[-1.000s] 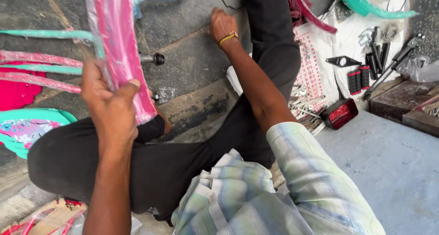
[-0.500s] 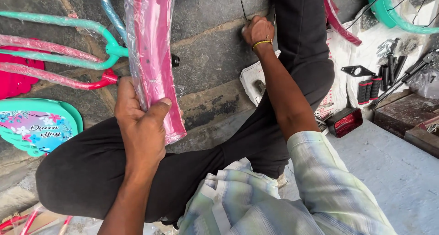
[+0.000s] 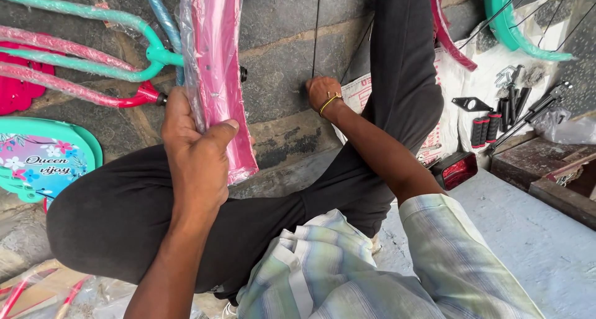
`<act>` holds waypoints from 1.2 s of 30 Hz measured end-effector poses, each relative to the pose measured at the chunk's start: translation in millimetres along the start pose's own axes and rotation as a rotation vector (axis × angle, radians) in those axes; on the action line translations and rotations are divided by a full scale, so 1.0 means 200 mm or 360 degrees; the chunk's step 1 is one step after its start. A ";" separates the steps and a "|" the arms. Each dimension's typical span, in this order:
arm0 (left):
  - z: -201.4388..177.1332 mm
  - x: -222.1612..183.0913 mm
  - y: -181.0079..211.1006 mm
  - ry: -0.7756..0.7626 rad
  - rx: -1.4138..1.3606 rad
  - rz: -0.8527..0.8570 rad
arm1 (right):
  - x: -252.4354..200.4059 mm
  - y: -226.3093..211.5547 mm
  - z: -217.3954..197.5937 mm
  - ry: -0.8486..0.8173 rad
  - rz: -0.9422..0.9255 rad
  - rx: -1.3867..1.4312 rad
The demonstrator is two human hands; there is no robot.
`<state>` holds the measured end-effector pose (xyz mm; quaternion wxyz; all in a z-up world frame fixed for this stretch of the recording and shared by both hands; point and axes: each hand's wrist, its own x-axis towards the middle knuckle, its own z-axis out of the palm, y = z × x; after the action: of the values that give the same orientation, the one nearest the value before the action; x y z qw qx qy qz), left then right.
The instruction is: Securing protective plastic wrapping or adding hardware to bicycle frame parts using zip ties and a screwdriver.
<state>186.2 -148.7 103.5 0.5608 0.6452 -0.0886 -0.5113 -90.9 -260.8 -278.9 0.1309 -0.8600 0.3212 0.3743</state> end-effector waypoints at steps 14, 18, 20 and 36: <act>-0.04 -0.05 -0.04 -0.0031 0.0191 0.0189 | 0.16 0.08 -0.14 0.1064 0.0492 0.0549; -0.03 -0.04 -0.03 -0.0017 0.0039 0.0132 | 0.26 0.34 -0.13 0.0865 0.1507 0.1607; -0.02 -0.03 -0.03 -0.0020 0.0028 0.0101 | 0.39 0.45 -0.05 0.0797 0.1440 0.1686; 0.06 0.00 0.05 0.0005 -0.0082 -0.0036 | 0.39 0.21 -0.41 0.0617 0.1276 0.1349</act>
<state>180.9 -159.2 113.0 0.5716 0.6323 -0.0672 -0.5186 -31.8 -366.9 -278.5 0.2497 -0.5977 0.7585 0.0710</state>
